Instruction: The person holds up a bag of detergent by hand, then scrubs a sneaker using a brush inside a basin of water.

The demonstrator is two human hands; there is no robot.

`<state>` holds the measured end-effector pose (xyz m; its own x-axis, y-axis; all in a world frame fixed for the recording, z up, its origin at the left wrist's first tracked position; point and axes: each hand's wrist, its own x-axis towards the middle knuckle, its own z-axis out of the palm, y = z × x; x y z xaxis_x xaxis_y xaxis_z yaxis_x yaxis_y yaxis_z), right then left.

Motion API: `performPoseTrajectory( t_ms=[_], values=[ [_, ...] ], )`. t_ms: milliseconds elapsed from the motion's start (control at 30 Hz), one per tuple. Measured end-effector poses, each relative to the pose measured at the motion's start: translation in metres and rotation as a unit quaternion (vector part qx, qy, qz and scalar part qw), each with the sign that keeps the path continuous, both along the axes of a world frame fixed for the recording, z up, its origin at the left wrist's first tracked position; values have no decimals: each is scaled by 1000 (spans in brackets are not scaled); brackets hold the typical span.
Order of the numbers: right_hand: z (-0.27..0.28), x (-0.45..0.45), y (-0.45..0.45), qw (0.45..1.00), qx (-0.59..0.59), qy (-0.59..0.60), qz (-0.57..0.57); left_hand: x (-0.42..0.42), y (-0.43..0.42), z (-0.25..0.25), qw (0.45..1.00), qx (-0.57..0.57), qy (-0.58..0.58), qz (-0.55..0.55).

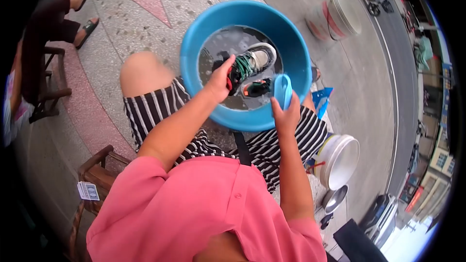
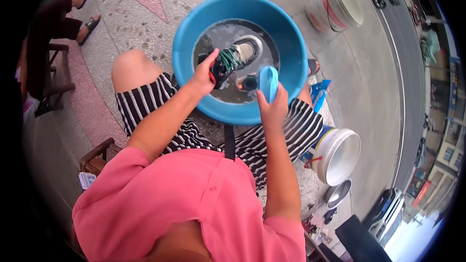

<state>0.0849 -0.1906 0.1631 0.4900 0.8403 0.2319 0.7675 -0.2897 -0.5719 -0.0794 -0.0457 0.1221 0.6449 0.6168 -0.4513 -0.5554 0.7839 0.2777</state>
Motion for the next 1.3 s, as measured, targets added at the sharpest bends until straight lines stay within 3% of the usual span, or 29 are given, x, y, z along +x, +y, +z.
performPoseTrajectory(
  t_ms=[167,400,567,733,833,1033,1133,1300],
  values=[
    [26,-40,62,993,103,9,53,6,-13,-9,995,42,81,-38],
    [-15,-53,35,992,16,9,124,-4,-2,4,999,-16,27,13],
    [-11,-44,11,993,-34,21,109,0,-3,-3,997,15,75,-13],
    [10,-36,23,997,43,56,37,4,-6,-3,995,42,85,5],
    [20,-33,45,995,81,36,50,4,-8,-25,983,103,145,-46],
    [-4,-44,59,997,52,16,52,4,-13,-24,986,120,113,-15],
    [-12,-39,55,993,47,102,26,0,-13,-13,993,78,85,-27],
    [-6,-32,63,991,68,110,31,3,-9,-12,998,-53,31,-35]
  ],
)
